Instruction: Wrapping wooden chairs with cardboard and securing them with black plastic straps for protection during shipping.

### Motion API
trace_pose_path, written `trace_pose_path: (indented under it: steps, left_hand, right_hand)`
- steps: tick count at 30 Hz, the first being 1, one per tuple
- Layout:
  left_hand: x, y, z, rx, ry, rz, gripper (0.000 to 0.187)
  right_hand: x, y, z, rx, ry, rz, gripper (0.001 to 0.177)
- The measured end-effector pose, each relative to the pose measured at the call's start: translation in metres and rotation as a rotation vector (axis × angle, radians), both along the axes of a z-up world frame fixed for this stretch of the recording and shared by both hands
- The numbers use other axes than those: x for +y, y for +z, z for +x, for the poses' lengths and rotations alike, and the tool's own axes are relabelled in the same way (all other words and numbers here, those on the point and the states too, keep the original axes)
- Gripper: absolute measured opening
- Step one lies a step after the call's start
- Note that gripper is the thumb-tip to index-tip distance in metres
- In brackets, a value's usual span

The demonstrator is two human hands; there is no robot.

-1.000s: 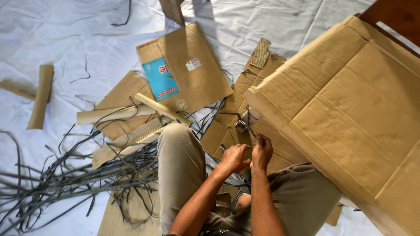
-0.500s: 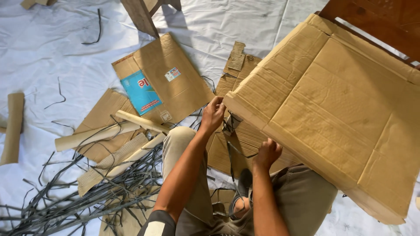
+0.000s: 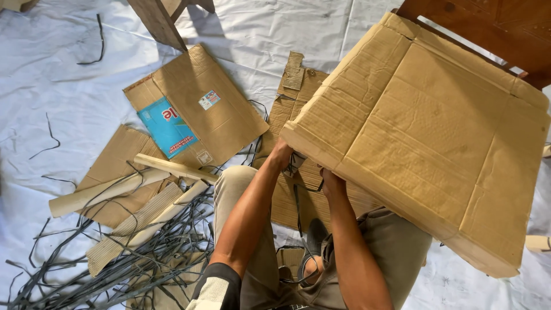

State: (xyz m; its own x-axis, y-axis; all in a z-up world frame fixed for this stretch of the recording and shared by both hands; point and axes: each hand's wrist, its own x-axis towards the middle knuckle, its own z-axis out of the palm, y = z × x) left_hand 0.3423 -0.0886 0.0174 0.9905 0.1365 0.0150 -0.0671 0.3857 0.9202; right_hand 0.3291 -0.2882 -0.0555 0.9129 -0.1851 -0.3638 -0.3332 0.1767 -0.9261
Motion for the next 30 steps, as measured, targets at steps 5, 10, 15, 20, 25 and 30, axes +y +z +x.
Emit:
trace_pose_path:
  steps: [5, 10, 15, 20, 25, 30]
  left_hand:
    - [-0.003, -0.008, 0.006, 0.026, 0.016, -0.056, 0.034]
    - [-0.001, -0.011, 0.009, 0.056, 0.060, -0.123, 0.033]
    - [-0.004, -0.013, 0.013, 0.100, 0.104, -0.212, 0.032]
    - [-0.008, -0.012, 0.015, 0.135, 0.128, -0.276, 0.032]
    - [-0.015, 0.013, 0.010, 0.065, 0.236, -0.446, 0.017]
    - [-0.015, 0.065, -0.011, 0.016, 0.401, -0.544, 0.007]
  right_hand:
    - [0.009, 0.022, 0.003, -0.017, -0.017, -0.004, 0.052]
    - [0.017, 0.045, 0.010, -0.042, -0.014, -0.004, 0.044]
    - [0.019, 0.064, 0.004, -0.073, -0.026, -0.005, 0.033]
    - [0.023, 0.082, -0.015, -0.095, -0.045, -0.005, 0.026]
    - [0.023, 0.096, -0.041, -0.118, -0.050, -0.006, 0.018]
    - [0.025, 0.113, -0.058, -0.149, -0.055, -0.004, 0.009]
